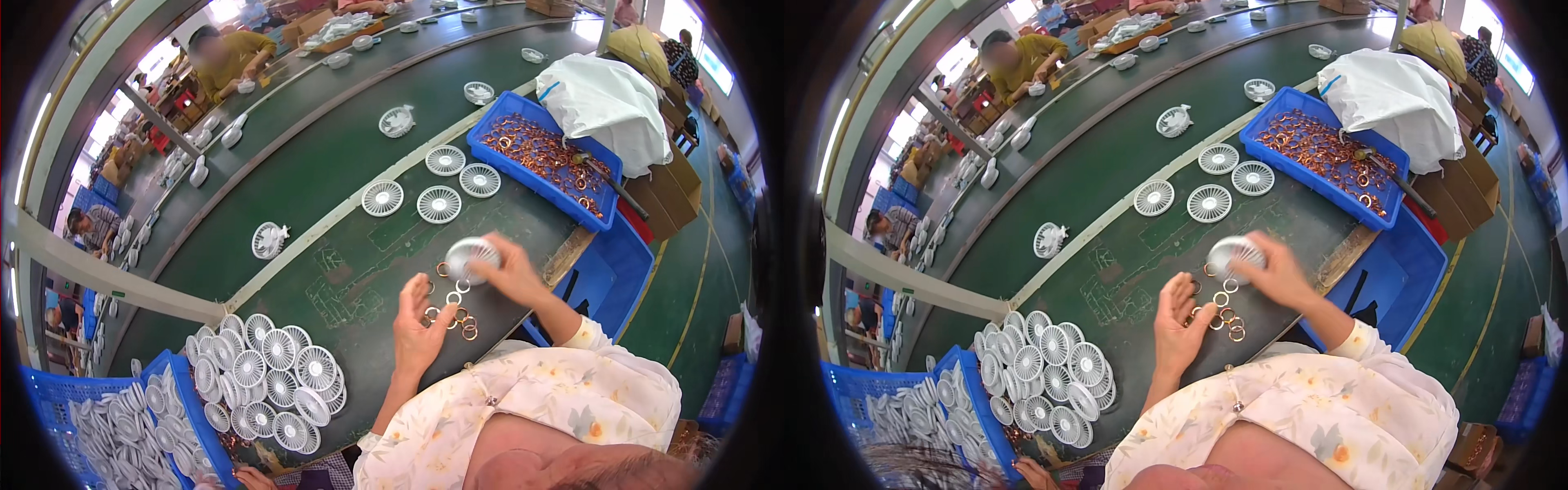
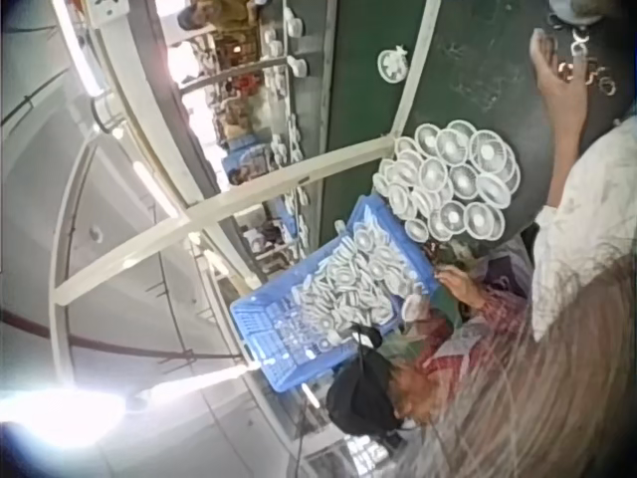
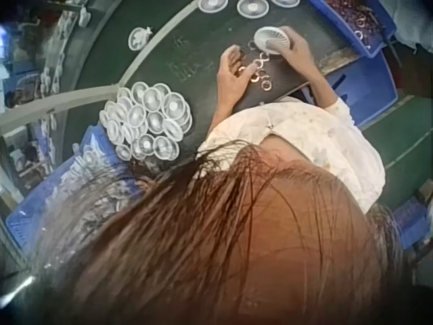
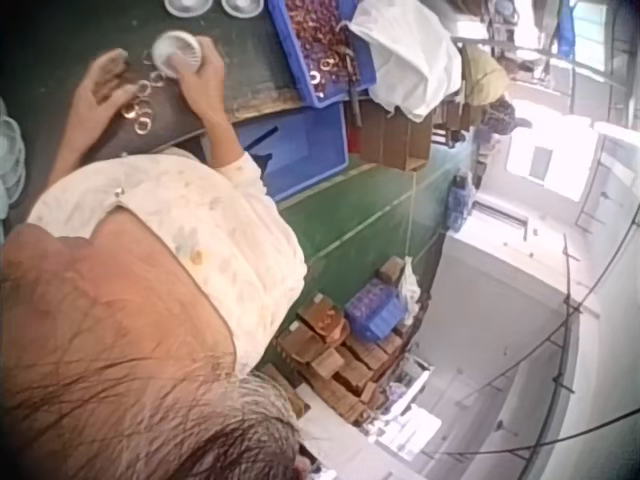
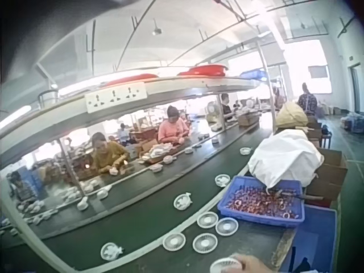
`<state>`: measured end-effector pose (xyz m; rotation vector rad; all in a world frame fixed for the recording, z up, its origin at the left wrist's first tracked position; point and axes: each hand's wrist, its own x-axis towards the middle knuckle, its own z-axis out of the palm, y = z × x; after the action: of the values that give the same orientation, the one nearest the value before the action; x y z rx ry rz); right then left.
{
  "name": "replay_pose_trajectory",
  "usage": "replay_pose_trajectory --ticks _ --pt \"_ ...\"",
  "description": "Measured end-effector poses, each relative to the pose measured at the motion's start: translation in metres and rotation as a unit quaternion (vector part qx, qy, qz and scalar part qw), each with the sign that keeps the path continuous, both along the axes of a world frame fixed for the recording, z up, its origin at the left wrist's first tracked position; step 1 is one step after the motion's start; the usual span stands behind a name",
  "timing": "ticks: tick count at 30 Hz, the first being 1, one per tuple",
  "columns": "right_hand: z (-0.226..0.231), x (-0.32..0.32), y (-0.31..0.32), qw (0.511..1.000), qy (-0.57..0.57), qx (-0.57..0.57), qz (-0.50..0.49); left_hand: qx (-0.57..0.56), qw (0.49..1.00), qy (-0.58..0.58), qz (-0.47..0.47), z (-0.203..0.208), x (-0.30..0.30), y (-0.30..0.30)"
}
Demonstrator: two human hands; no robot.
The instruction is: The person taps inserts into fan grilles with a small hammer, packs the grilles into a box, and fits metal rings into more fan grilles by hand.
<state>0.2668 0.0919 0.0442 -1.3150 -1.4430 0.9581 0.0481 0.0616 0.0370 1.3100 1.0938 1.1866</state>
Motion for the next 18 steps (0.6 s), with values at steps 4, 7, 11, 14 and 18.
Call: replay_pose_trajectory --ticks 4,7,11,14,18 --pt "-0.023 0.054 0.029 0.888 -0.375 0.183 -0.195 0.003 0.995 0.064 0.082 -0.001 -0.032 -0.001" --pt "-0.035 0.059 0.041 0.874 -0.419 0.184 -0.166 0.029 0.983 0.103 0.152 -0.001 -0.053 -0.005" --pt "0.002 0.0 0.025 0.933 -0.31 0.178 -0.036 0.096 0.933 0.251 0.241 0.003 -0.082 -0.006" --pt "0.002 -0.015 0.028 0.95 -0.267 0.143 0.081 0.147 0.864 0.391 0.28 0.015 -0.108 -0.007" --pt "-0.004 -0.019 0.043 0.944 -0.28 0.115 0.132 0.083 0.761 0.545 0.343 0.021 -0.146 -0.014"
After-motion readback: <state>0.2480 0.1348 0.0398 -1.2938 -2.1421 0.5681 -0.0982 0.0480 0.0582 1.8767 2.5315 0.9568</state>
